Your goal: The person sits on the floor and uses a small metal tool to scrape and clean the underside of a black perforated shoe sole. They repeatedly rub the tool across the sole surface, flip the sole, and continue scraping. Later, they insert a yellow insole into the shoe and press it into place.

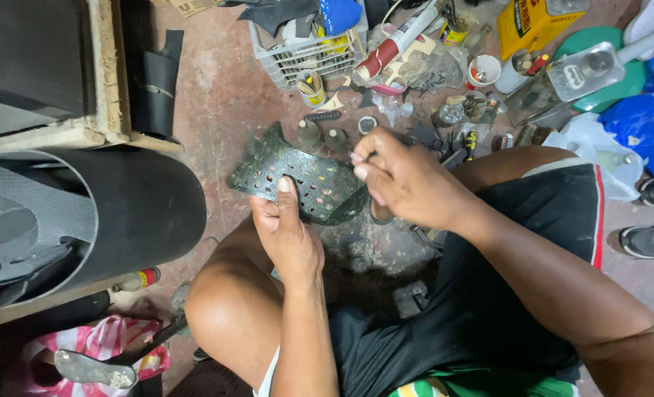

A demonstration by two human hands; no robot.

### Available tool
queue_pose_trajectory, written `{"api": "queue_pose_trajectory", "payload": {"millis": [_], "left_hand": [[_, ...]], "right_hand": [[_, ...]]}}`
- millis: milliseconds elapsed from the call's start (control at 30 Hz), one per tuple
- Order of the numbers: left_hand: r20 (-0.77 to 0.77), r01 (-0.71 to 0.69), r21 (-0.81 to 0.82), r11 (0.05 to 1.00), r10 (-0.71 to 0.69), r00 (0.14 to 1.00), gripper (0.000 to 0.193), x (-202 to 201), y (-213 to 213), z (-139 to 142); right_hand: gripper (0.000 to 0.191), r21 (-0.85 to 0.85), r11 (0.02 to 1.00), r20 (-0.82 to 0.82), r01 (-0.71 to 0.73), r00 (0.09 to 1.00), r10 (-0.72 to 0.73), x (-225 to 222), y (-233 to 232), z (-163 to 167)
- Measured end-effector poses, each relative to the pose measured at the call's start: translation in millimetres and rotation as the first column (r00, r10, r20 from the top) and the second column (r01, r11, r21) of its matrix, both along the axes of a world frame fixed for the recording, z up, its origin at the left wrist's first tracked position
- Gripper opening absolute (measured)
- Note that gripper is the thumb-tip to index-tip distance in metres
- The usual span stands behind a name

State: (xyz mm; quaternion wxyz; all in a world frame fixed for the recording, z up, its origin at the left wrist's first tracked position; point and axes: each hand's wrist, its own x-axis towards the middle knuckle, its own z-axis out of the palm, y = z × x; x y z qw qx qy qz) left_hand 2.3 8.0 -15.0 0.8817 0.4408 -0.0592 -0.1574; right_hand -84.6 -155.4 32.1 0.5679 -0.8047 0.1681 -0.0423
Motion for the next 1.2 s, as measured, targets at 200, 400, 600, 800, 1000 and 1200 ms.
{"api": "queue_pose_trajectory", "payload": {"millis": [200, 400, 600, 800, 1000, 1200], "left_hand": [[0.082, 0.032, 0.078, 0.996, -0.038, 0.996, 0.047, -3, -2, 6], [0.151, -0.014, 0.154, 0.988, -0.01, 0.988, 0.044, -5, 0, 6], [0.167, -0.028, 0.208, 0.978, -0.007, 0.986, 0.042, -6, 2, 5], [0.191, -0.041, 0.233, 0.972, -0.004, 0.981, 0.044, -9, 0, 6], [0.21, -0.055, 0.232, 0.971, 0.005, 0.978, 0.043, -10, -2, 6], [0.231, -0.054, 0.282, 0.958, -0.013, 0.973, 0.04, -11, -2, 4]], "right_hand": [[0.011, -0.145, 0.979, 0.049, -0.146, 0.987, 0.154, -8, 2, 9], [0.014, -0.344, 0.938, 0.222, -0.048, 0.966, 0.131, -4, 15, 3], [0.022, -0.361, 0.931, 0.157, -0.048, 0.981, 0.112, -3, 19, 2], [0.026, -0.379, 0.924, 0.191, -0.046, 0.973, 0.127, -3, 20, 3], [0.034, -0.381, 0.923, 0.121, -0.055, 0.987, 0.109, -4, 20, 4], [0.032, -0.409, 0.912, 0.142, -0.038, 0.984, 0.105, -2, 19, 4]]}}
